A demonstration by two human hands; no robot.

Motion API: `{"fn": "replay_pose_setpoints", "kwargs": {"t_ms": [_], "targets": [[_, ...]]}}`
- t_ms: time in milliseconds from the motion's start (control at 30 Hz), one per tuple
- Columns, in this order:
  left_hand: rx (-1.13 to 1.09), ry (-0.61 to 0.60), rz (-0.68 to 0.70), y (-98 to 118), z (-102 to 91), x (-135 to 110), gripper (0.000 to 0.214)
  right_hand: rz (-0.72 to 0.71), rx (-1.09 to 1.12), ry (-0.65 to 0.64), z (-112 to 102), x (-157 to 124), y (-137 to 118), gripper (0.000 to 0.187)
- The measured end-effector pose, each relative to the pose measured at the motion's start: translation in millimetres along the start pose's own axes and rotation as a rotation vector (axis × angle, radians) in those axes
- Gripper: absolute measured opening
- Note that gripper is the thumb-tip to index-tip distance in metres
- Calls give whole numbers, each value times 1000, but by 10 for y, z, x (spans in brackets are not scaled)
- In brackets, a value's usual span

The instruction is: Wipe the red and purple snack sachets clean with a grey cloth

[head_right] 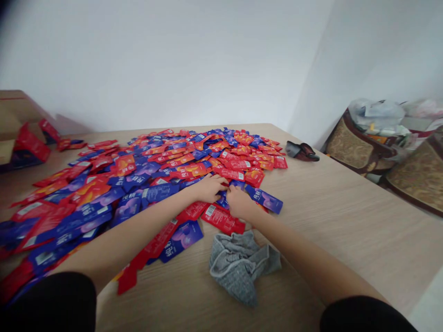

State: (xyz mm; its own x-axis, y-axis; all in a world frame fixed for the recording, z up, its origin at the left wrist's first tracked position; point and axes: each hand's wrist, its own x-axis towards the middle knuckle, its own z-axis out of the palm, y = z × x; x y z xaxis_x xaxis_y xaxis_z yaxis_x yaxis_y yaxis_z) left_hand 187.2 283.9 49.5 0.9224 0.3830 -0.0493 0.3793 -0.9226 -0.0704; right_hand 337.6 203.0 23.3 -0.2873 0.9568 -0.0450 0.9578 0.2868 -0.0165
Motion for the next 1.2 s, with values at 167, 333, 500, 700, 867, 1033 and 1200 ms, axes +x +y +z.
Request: {"fn": "replay_pose_setpoints", "kwargs": {"t_ms": [167, 333, 500, 700, 867, 1033, 1200], "targets": [[99, 84, -102, 79, -144, -261, 21, 37, 21, 63, -210, 21, -83, 45], [141, 81, -171, 281, -498, -1080, 20, -92, 111, 196, -422, -199, -578, 51], [172, 39, -203, 800, -416, -2081, 19, -457, 298, 422, -163, -605, -1233, 49], [115, 73, -108, 1720, 189, -2797, 19, -678, 351, 274, 304, -1175, -1776, 33], [-246, 144, -25, 1764, 144, -2823, 20, -477, 409, 186, 260, -1301, -1643, 28], [-307, 172, -75, 1325, 312, -2664, 45, -400, 600, 10, 106, -1365, -1392, 49], [-237, 147, -147, 1487, 490, -2654, 40, -235, 541, 92, 17, -1625, -1305, 41]]}}
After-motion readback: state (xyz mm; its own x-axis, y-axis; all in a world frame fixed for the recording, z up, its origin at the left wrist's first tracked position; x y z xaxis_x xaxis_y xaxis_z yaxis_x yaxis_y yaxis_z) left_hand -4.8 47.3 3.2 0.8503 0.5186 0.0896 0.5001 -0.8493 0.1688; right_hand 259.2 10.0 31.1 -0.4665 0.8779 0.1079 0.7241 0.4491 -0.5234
